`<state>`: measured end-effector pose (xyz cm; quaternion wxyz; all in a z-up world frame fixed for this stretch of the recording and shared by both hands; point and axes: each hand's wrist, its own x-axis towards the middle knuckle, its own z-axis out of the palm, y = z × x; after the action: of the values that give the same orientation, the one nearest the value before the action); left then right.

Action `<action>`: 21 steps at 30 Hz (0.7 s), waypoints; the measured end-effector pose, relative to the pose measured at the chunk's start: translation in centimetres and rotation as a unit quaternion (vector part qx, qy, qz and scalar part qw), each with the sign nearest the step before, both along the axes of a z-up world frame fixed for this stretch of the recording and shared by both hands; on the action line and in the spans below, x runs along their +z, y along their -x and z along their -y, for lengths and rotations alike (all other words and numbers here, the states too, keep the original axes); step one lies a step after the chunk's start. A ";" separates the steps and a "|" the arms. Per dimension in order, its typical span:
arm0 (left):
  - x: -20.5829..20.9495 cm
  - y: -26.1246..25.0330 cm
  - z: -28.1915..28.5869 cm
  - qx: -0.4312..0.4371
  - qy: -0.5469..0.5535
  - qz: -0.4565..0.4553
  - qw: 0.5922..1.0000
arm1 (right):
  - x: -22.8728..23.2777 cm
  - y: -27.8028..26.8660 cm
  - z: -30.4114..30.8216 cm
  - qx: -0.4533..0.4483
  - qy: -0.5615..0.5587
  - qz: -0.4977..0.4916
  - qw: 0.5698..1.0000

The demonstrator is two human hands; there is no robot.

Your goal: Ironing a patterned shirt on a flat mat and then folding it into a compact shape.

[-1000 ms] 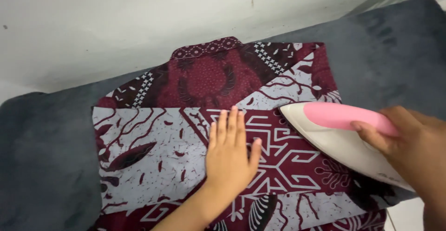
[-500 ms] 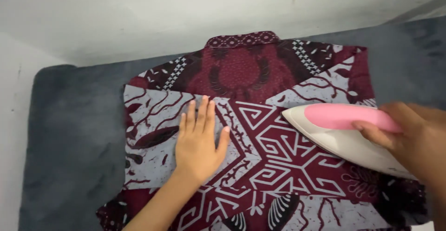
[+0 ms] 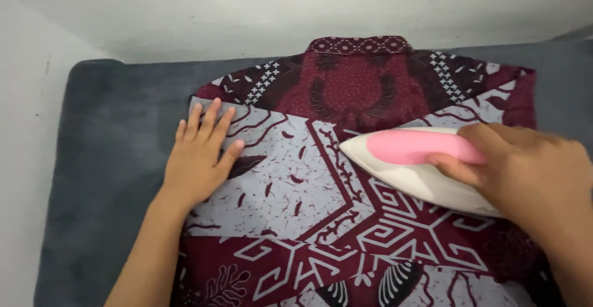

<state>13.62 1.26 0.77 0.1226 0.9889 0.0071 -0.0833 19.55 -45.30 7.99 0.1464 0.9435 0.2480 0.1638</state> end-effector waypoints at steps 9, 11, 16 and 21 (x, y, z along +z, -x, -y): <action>2.0 -0.2 -3.8 0.028 0.182 0.039 0.982 | 1.0 -1.0 -11.2 0.115 -0.058 -0.011 0.992; 2.3 0.0 -4.2 0.059 0.234 0.044 0.969 | 1.1 -1.0 -13.6 0.130 -0.067 0.002 0.989; 1.7 0.3 -4.9 0.072 0.290 0.085 0.950 | 1.0 -1.7 -19.1 0.153 -0.075 0.020 0.985; 1.9 0.5 -4.8 0.144 0.356 0.124 0.915 | -0.5 -3.5 -23.7 0.163 -0.092 0.092 0.978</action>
<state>13.13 6.03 2.63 0.4774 0.8703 0.1044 0.0612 23.06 -21.57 7.47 0.0525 0.8807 0.3681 0.2934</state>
